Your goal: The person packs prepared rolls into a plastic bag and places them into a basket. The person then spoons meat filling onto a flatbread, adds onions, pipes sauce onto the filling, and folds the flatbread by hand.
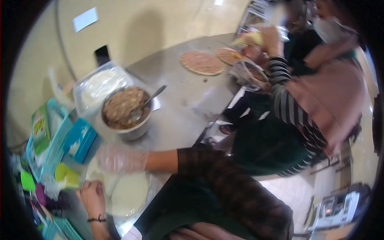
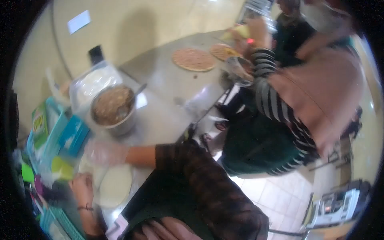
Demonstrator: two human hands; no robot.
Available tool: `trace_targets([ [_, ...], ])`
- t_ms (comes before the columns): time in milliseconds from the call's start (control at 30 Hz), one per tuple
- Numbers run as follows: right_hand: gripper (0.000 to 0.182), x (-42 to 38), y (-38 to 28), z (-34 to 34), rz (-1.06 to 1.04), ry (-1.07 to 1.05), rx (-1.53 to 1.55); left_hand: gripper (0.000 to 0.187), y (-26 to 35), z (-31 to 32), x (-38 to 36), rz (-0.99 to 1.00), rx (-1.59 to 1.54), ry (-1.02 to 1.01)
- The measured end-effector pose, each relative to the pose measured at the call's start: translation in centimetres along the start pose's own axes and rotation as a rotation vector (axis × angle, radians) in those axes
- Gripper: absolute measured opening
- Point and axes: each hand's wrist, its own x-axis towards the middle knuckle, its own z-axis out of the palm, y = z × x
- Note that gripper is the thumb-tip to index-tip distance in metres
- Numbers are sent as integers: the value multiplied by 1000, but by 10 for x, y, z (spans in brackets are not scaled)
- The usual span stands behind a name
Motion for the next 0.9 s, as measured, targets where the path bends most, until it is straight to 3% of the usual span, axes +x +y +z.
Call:
trace_targets([
  [67,24,-3,-22,2,75,-99,109,13,3,-4,-1,13,2,26],
  [133,32,-10,-48,-8,-39,-360,-191,12,6,-12,-2,-6,-10,-46],
  [167,32,-14,-45,1,-47,-358,-190,16,8,-16,-5,-20,-112,-68],
  [233,37,-17,-30,22,-261,-38,-205,19,7,-8,-15,38,-211,13],
  [267,37,-20,-19,25,-264,-35,-195,23,13,-4,-14,105,-305,68],
  [300,39,-20,-21,28,-242,-37,-208,32,19,-9,-19,92,-334,-65],
  [333,40,-20,-22,31,-220,-38,-221,32,18,-7,-22,83,-329,-66],
  [467,48,-21,-22,21,-184,-189,-238,37,25,-1,-26,99,-171,-93],
  [833,35,-21,-41,2,-144,-381,-402,41,36,-5,-45,88,-110,-76],
  [900,34,-30,-40,6,-232,-271,-444,41,40,-8,-50,77,-97,-111],
])
